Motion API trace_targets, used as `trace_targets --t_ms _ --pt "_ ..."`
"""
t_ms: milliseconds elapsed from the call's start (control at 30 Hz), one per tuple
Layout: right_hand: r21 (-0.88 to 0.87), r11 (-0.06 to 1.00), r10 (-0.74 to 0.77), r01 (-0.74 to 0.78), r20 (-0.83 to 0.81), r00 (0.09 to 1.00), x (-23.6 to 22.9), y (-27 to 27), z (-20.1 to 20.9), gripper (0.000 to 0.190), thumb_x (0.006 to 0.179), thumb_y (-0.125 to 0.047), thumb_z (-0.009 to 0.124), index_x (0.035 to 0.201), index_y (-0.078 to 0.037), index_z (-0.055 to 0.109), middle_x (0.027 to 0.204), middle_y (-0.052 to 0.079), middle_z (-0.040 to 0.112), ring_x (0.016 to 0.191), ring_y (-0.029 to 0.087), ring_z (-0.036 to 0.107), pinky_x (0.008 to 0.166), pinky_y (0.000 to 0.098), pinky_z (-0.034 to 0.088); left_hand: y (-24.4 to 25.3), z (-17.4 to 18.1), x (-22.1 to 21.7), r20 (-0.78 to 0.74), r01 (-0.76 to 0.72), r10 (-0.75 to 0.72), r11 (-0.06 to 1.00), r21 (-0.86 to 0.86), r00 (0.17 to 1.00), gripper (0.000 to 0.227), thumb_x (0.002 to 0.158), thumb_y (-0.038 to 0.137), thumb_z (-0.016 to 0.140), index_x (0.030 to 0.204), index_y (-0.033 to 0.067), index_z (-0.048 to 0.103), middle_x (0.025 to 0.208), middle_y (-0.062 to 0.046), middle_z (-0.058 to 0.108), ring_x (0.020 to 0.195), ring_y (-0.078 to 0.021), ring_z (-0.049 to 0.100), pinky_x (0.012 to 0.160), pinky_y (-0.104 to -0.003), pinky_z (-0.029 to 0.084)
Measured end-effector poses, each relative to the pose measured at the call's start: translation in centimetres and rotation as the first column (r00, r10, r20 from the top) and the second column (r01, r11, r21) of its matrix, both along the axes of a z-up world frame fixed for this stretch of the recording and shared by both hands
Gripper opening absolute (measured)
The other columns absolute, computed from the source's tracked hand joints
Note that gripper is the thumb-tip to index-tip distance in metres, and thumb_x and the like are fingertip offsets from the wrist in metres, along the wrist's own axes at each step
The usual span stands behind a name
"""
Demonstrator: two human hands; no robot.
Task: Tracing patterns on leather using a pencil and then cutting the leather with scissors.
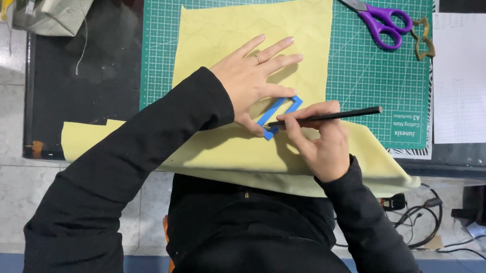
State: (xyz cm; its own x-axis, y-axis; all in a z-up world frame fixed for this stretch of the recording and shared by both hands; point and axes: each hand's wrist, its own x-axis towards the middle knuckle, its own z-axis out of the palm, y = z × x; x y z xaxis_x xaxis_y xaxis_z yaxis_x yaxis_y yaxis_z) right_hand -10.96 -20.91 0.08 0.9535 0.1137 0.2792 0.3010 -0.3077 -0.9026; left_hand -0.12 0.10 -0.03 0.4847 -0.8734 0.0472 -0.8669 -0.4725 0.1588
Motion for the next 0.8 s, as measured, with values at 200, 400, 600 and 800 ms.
trace_targets --t_ms 200,400,600,800 --pt "-0.080 0.996 0.030 -0.030 0.002 1.000 0.3 -0.2 0.0 0.026 0.098 -0.009 0.076 0.100 -0.001 0.051 0.092 0.017 0.077 0.078 0.027 0.078 0.074 0.0337 0.063 0.0 -0.1 0.0 -0.008 -0.001 0.001 1.000 0.002 1.000 0.093 0.057 0.072 0.080 0.140 0.0375 0.056 0.164 -0.007 0.024 0.157 -0.0329 0.007 0.123 -0.059 0.011" --pt "-0.135 0.990 0.050 -0.048 0.012 0.999 1.6 -1.0 -0.3 0.029 0.097 -0.011 0.078 0.101 -0.002 0.051 0.092 0.016 0.077 0.079 0.031 0.078 0.072 0.0368 0.062 0.0 -0.2 0.0 -0.024 -0.009 0.009 1.000 -0.006 1.000 0.092 0.056 0.071 0.081 0.139 0.0366 0.058 0.164 -0.008 0.025 0.157 -0.0330 0.006 0.123 -0.060 0.011" --pt "-0.306 0.952 0.063 0.018 0.251 0.966 3.5 -1.8 0.1 0.023 0.100 -0.006 0.075 0.102 -0.003 0.052 0.093 0.012 0.078 0.078 0.028 0.078 0.069 0.0314 0.060 0.0 -0.5 0.1 -0.056 -0.003 0.001 0.999 -0.043 0.998 0.090 0.056 0.069 0.082 0.136 0.0375 0.059 0.163 -0.008 0.027 0.156 -0.0339 0.009 0.123 -0.061 0.012" --pt "-0.464 0.883 0.145 0.077 0.424 0.894 3.8 -1.8 1.1 0.020 0.097 0.000 0.076 0.098 -0.005 0.057 0.090 0.008 0.076 0.076 0.027 0.077 0.066 0.0299 0.060 0.0 -0.8 0.1 -0.056 -0.016 0.014 0.999 -0.031 0.998 0.091 0.056 0.070 0.082 0.137 0.0377 0.058 0.163 -0.008 0.027 0.157 -0.0330 0.008 0.123 -0.060 0.011"
